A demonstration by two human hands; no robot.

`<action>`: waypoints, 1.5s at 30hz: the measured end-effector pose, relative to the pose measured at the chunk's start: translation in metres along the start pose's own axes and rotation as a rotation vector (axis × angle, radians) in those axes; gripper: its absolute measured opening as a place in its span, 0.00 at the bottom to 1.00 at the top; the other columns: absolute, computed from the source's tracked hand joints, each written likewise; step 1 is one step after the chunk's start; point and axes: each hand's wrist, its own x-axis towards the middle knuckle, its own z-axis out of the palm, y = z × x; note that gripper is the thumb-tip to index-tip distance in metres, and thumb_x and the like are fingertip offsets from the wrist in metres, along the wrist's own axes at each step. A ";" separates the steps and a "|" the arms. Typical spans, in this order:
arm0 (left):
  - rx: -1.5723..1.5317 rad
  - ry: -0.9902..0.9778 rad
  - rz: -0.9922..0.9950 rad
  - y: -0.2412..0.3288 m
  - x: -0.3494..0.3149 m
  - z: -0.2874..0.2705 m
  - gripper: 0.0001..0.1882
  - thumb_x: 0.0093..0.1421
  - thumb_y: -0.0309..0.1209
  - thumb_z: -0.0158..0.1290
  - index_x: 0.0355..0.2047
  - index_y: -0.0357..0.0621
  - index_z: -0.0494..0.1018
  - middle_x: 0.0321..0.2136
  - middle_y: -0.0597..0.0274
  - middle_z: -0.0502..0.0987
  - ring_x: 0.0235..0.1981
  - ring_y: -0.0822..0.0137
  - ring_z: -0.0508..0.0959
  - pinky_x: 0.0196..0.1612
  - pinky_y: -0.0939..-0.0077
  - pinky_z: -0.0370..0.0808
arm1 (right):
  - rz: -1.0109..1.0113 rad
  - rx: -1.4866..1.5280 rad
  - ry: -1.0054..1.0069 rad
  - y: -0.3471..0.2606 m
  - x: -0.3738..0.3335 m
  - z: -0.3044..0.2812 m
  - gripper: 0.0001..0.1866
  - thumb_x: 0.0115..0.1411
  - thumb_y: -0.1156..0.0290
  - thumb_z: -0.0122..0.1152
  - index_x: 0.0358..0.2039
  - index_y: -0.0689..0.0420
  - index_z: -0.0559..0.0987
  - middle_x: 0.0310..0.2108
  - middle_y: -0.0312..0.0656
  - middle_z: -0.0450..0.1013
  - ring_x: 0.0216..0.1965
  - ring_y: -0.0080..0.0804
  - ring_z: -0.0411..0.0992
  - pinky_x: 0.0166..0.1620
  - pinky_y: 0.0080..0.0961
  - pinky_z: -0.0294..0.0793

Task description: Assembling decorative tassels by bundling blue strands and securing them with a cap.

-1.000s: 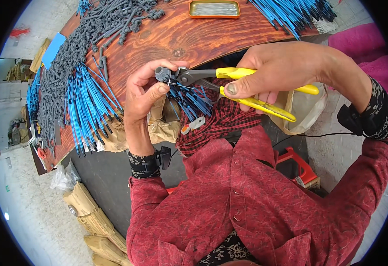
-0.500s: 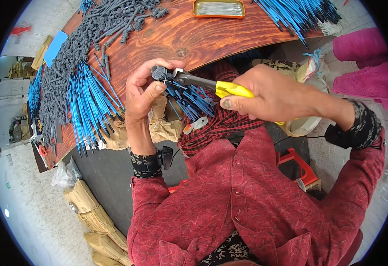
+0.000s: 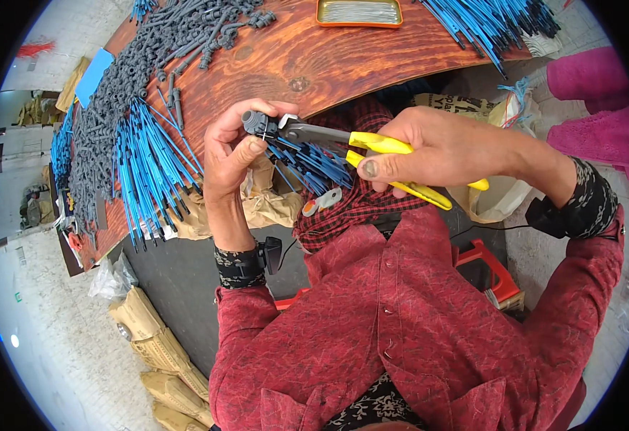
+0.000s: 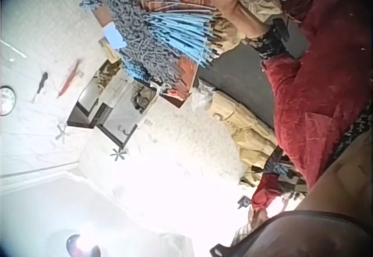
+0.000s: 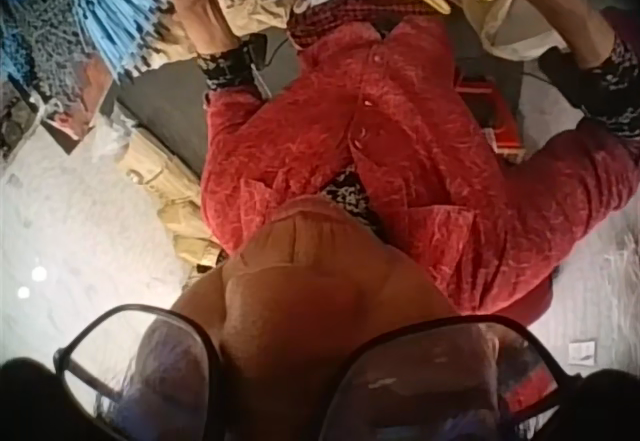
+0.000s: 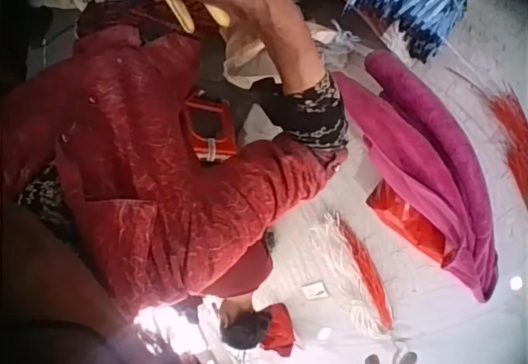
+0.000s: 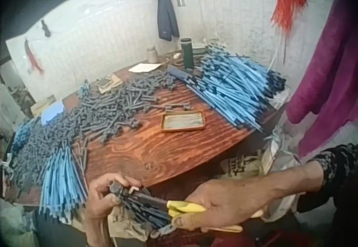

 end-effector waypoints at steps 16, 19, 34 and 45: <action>-0.030 0.032 0.003 -0.004 -0.002 0.000 0.28 0.58 0.44 0.69 0.49 0.36 0.74 0.43 0.50 0.81 0.48 0.57 0.80 0.55 0.60 0.75 | -0.412 -0.382 0.509 0.053 0.029 0.044 0.19 0.65 0.57 0.64 0.29 0.63 0.80 0.22 0.54 0.73 0.23 0.54 0.73 0.28 0.47 0.69; -0.051 0.046 0.020 -0.007 -0.008 -0.007 0.29 0.58 0.44 0.69 0.49 0.36 0.74 0.42 0.51 0.81 0.48 0.56 0.80 0.55 0.59 0.75 | -0.466 -0.367 0.546 0.063 0.046 0.054 0.17 0.65 0.58 0.64 0.30 0.62 0.81 0.24 0.51 0.74 0.25 0.53 0.74 0.29 0.47 0.70; -0.083 -0.011 0.074 -0.021 -0.003 -0.014 0.28 0.59 0.45 0.67 0.49 0.35 0.75 0.41 0.50 0.82 0.46 0.59 0.81 0.51 0.64 0.78 | -0.858 -0.399 0.875 0.119 0.120 0.068 0.14 0.56 0.67 0.73 0.30 0.60 0.75 0.31 0.44 0.75 0.30 0.45 0.77 0.30 0.36 0.76; -0.105 -0.012 0.093 -0.019 -0.001 -0.012 0.28 0.60 0.46 0.67 0.50 0.36 0.74 0.40 0.53 0.80 0.46 0.57 0.80 0.52 0.58 0.76 | -0.849 -0.389 0.888 0.120 0.127 0.071 0.14 0.56 0.67 0.72 0.34 0.60 0.77 0.34 0.45 0.76 0.30 0.46 0.77 0.31 0.37 0.77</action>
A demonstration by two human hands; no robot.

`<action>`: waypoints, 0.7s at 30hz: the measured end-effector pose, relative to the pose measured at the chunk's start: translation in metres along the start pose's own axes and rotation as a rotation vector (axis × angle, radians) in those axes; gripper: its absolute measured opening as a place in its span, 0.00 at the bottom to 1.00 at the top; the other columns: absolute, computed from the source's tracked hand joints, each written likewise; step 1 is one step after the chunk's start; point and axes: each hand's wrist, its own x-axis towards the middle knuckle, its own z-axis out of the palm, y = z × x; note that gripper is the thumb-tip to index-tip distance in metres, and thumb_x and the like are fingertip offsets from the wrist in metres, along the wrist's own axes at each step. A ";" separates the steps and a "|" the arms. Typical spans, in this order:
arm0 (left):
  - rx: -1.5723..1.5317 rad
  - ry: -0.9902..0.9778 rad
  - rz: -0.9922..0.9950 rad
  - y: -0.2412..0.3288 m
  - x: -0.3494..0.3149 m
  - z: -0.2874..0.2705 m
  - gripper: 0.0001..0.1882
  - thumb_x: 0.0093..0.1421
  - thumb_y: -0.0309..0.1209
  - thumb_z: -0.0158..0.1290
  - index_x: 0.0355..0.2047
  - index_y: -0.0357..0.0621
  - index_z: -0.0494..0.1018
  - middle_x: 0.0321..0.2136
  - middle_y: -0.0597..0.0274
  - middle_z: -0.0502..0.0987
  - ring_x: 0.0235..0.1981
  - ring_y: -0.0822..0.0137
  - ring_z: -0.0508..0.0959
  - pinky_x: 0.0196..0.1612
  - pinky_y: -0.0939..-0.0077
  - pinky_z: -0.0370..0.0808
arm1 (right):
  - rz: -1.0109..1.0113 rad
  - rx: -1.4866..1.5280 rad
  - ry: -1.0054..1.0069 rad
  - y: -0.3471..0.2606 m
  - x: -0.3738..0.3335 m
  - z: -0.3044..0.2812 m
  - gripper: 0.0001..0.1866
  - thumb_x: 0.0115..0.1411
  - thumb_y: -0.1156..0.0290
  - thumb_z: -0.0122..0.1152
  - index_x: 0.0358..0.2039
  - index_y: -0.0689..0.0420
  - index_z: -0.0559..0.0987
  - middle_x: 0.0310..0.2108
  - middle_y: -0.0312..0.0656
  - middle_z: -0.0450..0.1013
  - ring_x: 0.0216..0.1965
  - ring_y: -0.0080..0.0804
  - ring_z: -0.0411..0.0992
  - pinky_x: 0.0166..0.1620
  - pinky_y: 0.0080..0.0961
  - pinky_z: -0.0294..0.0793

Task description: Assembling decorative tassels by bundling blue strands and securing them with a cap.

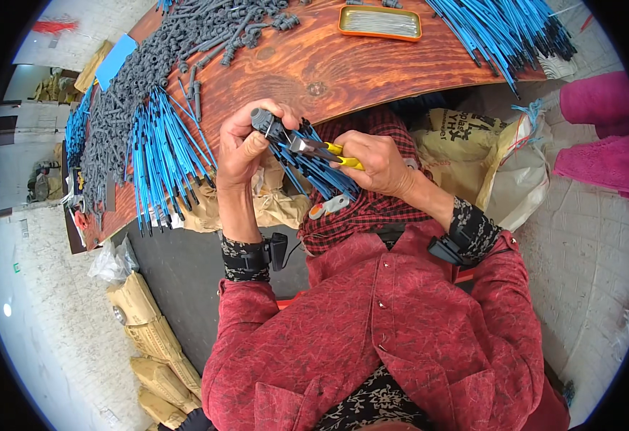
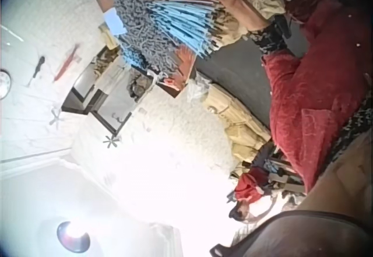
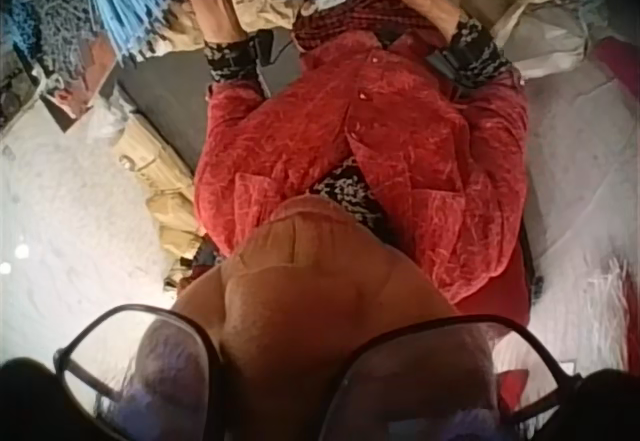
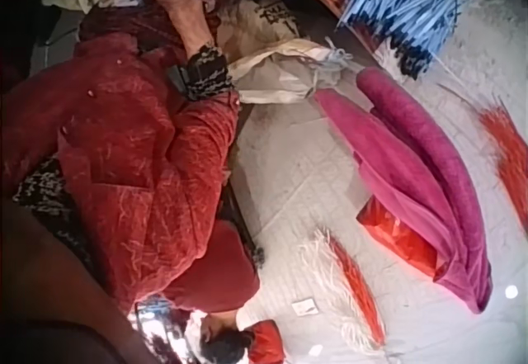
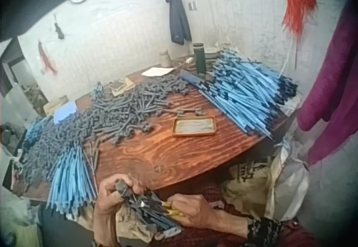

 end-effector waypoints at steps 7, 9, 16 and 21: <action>0.020 0.048 -0.019 0.004 -0.011 -0.011 0.28 0.59 0.45 0.67 0.49 0.37 0.74 0.41 0.53 0.80 0.46 0.58 0.80 0.54 0.61 0.75 | 0.140 0.082 -0.214 -0.020 -0.004 -0.046 0.13 0.61 0.64 0.69 0.39 0.61 0.81 0.35 0.46 0.78 0.31 0.47 0.78 0.32 0.37 0.75; 0.007 0.053 -0.018 0.004 -0.012 -0.009 0.28 0.59 0.46 0.67 0.49 0.36 0.74 0.41 0.53 0.80 0.46 0.58 0.80 0.54 0.61 0.75 | 0.164 0.089 -0.201 -0.016 -0.012 -0.055 0.13 0.61 0.64 0.69 0.39 0.61 0.81 0.35 0.46 0.78 0.31 0.48 0.78 0.32 0.37 0.75; 0.019 0.007 -0.032 0.007 -0.005 0.004 0.27 0.59 0.44 0.67 0.48 0.35 0.75 0.41 0.51 0.80 0.47 0.59 0.80 0.54 0.63 0.74 | 0.302 0.039 -0.129 -0.001 -0.009 -0.077 0.15 0.63 0.62 0.68 0.39 0.62 0.81 0.32 0.47 0.77 0.32 0.45 0.78 0.35 0.35 0.76; 0.056 0.054 -0.003 0.005 -0.011 -0.005 0.27 0.59 0.44 0.66 0.49 0.35 0.75 0.41 0.51 0.81 0.47 0.57 0.80 0.55 0.60 0.74 | 0.273 -0.324 0.041 0.004 0.012 -0.107 0.17 0.64 0.57 0.67 0.33 0.61 0.81 0.30 0.45 0.76 0.30 0.47 0.77 0.32 0.38 0.74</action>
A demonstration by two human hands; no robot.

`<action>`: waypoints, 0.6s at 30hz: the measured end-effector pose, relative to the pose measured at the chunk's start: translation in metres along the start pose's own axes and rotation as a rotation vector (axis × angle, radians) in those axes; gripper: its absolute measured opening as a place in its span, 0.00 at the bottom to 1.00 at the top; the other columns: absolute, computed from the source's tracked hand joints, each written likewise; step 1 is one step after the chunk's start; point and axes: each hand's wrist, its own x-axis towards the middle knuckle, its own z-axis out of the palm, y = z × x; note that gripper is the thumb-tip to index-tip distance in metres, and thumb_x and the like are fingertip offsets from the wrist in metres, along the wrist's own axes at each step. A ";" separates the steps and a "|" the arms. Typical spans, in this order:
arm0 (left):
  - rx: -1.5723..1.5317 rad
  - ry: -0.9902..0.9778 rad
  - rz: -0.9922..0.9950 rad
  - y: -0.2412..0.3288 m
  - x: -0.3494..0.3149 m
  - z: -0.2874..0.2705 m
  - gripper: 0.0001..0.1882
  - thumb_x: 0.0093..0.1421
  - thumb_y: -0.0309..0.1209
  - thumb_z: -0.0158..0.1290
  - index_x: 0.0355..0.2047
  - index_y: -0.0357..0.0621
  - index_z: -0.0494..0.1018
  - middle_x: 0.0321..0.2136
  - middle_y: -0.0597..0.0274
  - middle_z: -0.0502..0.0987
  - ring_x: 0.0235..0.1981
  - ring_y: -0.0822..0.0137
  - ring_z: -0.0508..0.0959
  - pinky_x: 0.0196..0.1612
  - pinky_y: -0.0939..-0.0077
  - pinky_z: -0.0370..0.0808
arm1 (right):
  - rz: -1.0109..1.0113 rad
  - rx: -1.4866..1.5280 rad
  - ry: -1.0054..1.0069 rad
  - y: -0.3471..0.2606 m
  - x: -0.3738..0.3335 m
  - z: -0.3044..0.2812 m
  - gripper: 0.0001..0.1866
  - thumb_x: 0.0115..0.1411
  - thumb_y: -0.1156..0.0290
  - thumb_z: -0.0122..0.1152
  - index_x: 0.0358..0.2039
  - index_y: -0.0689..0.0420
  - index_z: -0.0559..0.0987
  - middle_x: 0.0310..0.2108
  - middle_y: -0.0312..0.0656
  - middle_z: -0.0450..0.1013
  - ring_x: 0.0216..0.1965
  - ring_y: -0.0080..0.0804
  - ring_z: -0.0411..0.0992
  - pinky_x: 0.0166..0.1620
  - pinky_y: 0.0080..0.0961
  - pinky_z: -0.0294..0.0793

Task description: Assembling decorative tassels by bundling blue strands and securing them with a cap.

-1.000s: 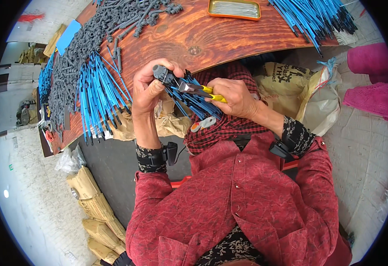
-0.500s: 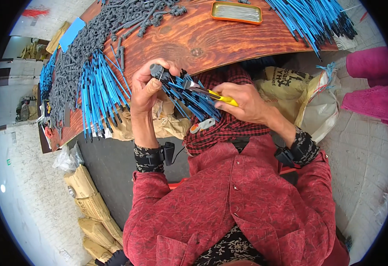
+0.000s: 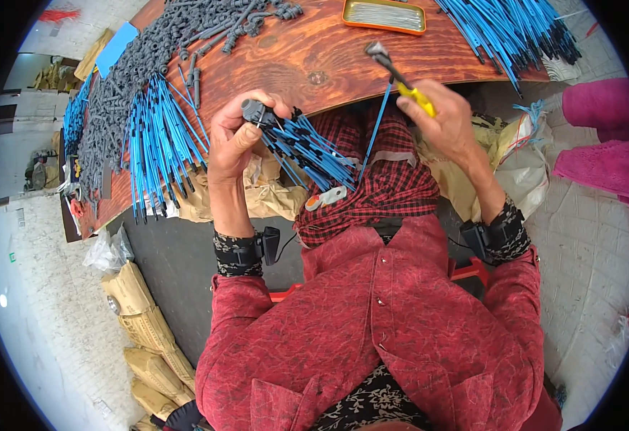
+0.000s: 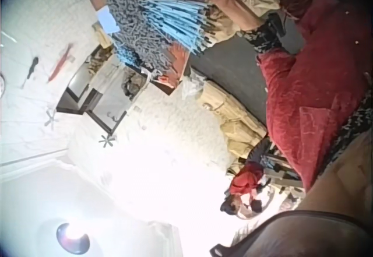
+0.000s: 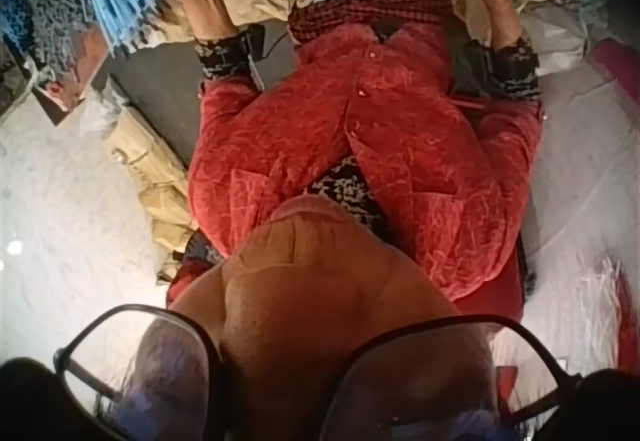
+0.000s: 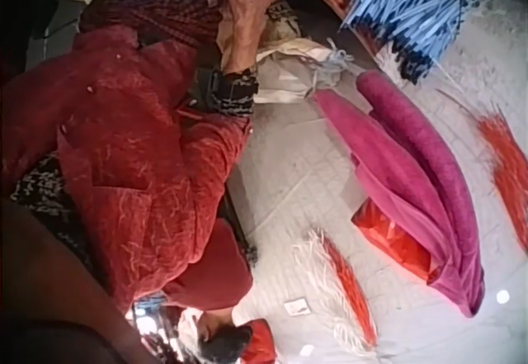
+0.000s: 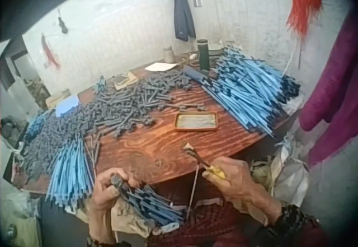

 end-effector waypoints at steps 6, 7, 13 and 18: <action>-0.020 0.016 -0.021 0.005 -0.002 0.000 0.27 0.60 0.44 0.66 0.50 0.35 0.74 0.42 0.51 0.80 0.48 0.56 0.79 0.55 0.58 0.75 | 0.012 -0.481 0.018 0.032 0.023 -0.011 0.21 0.63 0.49 0.65 0.35 0.56 0.83 0.30 0.41 0.76 0.30 0.45 0.78 0.32 0.40 0.76; -0.016 0.019 -0.014 0.005 -0.002 0.001 0.27 0.60 0.43 0.66 0.50 0.35 0.74 0.42 0.51 0.80 0.48 0.56 0.79 0.55 0.58 0.75 | 0.007 -0.477 0.018 0.033 0.026 -0.012 0.21 0.63 0.49 0.65 0.35 0.56 0.83 0.30 0.41 0.76 0.30 0.45 0.78 0.32 0.40 0.76; -0.027 0.030 -0.017 0.004 -0.007 -0.003 0.27 0.59 0.42 0.67 0.51 0.35 0.75 0.43 0.52 0.81 0.48 0.58 0.80 0.55 0.61 0.76 | -0.160 -0.677 0.009 0.059 0.048 -0.016 0.22 0.58 0.46 0.68 0.36 0.54 0.81 0.30 0.41 0.74 0.35 0.44 0.76 0.38 0.41 0.75; -0.037 0.035 0.007 0.005 -0.011 -0.007 0.27 0.60 0.43 0.67 0.50 0.35 0.74 0.43 0.53 0.81 0.48 0.58 0.80 0.55 0.61 0.76 | -0.298 -0.525 0.130 0.038 0.050 -0.003 0.16 0.58 0.54 0.69 0.34 0.53 0.79 0.32 0.41 0.73 0.37 0.45 0.73 0.41 0.42 0.73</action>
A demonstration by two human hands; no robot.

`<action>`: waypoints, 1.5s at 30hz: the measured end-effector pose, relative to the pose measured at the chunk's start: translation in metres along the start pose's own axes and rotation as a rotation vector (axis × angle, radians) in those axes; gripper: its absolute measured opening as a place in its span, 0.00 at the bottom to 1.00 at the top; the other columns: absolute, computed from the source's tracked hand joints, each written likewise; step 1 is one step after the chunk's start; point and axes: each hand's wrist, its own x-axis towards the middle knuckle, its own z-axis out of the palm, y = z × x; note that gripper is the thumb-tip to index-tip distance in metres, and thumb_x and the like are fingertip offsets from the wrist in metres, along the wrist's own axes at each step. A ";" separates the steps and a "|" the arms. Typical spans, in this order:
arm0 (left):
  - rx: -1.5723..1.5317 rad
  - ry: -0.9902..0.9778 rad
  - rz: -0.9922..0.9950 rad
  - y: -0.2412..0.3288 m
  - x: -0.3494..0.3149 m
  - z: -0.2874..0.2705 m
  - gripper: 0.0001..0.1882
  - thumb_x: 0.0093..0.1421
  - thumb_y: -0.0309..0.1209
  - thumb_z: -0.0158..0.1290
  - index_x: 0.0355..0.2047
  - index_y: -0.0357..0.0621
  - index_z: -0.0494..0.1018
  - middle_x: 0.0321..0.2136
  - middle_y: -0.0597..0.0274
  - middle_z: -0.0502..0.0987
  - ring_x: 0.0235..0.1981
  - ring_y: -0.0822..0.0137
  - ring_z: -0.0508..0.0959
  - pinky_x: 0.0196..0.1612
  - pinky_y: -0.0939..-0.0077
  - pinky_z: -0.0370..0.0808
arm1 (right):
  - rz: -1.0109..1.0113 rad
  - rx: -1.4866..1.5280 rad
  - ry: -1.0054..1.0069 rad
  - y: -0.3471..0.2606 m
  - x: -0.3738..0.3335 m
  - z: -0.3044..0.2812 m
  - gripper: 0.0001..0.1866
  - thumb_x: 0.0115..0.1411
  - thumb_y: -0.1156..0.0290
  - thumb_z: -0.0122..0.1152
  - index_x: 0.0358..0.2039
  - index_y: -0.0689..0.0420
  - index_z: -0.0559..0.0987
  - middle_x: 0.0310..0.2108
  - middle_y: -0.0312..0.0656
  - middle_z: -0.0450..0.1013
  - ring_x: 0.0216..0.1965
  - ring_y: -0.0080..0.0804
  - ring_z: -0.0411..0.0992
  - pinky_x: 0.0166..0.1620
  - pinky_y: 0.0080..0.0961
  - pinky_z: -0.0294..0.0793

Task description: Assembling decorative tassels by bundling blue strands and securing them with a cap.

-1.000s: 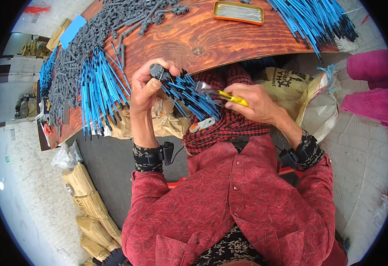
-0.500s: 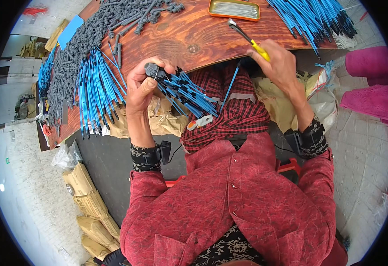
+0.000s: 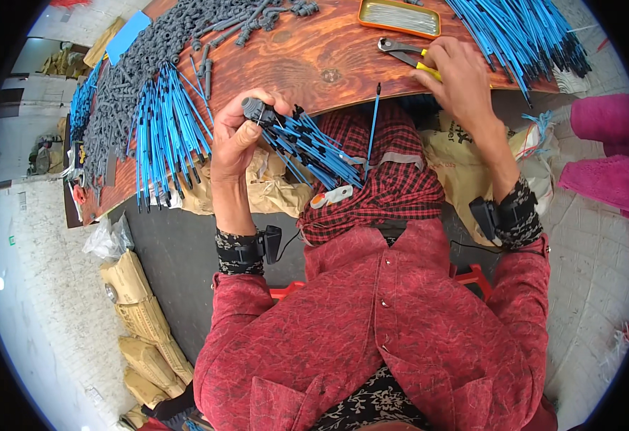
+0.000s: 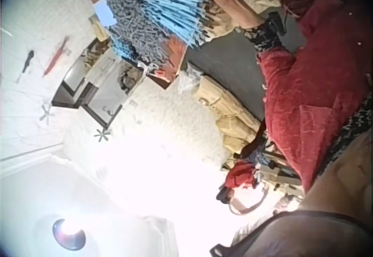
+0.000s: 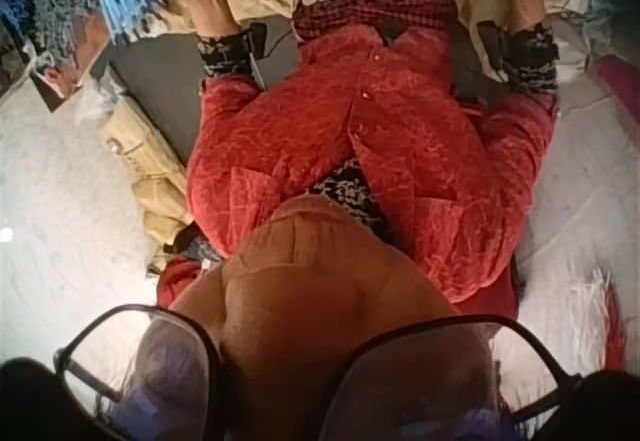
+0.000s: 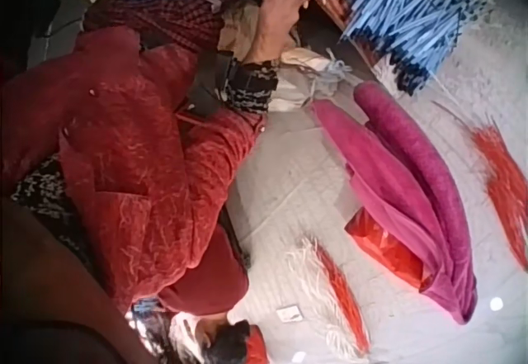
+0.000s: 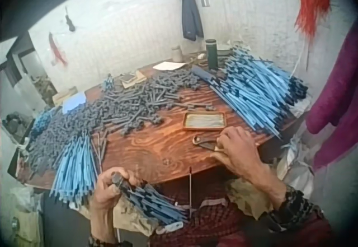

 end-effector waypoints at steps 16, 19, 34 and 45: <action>0.041 0.090 -0.020 0.000 0.001 0.003 0.28 0.60 0.41 0.67 0.53 0.34 0.74 0.46 0.51 0.81 0.49 0.60 0.81 0.56 0.64 0.77 | 0.083 0.729 0.142 -0.166 0.025 -0.006 0.11 0.50 0.66 0.74 0.30 0.52 0.80 0.30 0.35 0.70 0.33 0.37 0.74 0.35 0.34 0.73; 0.063 0.105 -0.017 0.002 0.003 0.008 0.28 0.61 0.40 0.66 0.54 0.33 0.74 0.47 0.50 0.81 0.50 0.61 0.81 0.56 0.65 0.77 | 0.127 0.717 0.171 -0.171 0.026 0.002 0.12 0.49 0.65 0.75 0.30 0.52 0.79 0.30 0.36 0.71 0.32 0.37 0.74 0.34 0.34 0.73; 0.109 0.235 -0.052 0.010 0.022 0.021 0.28 0.63 0.35 0.65 0.57 0.28 0.72 0.50 0.50 0.81 0.51 0.63 0.81 0.58 0.67 0.77 | 0.267 0.627 0.160 -0.186 0.015 0.016 0.11 0.52 0.66 0.76 0.29 0.53 0.80 0.25 0.35 0.74 0.25 0.33 0.76 0.28 0.31 0.73; 0.154 0.312 -0.046 0.014 0.021 0.029 0.23 0.62 0.31 0.65 0.55 0.33 0.76 0.48 0.53 0.83 0.48 0.69 0.82 0.55 0.72 0.77 | 0.382 0.639 0.055 -0.188 0.004 0.019 0.11 0.53 0.64 0.76 0.30 0.55 0.82 0.25 0.35 0.77 0.23 0.29 0.78 0.25 0.27 0.74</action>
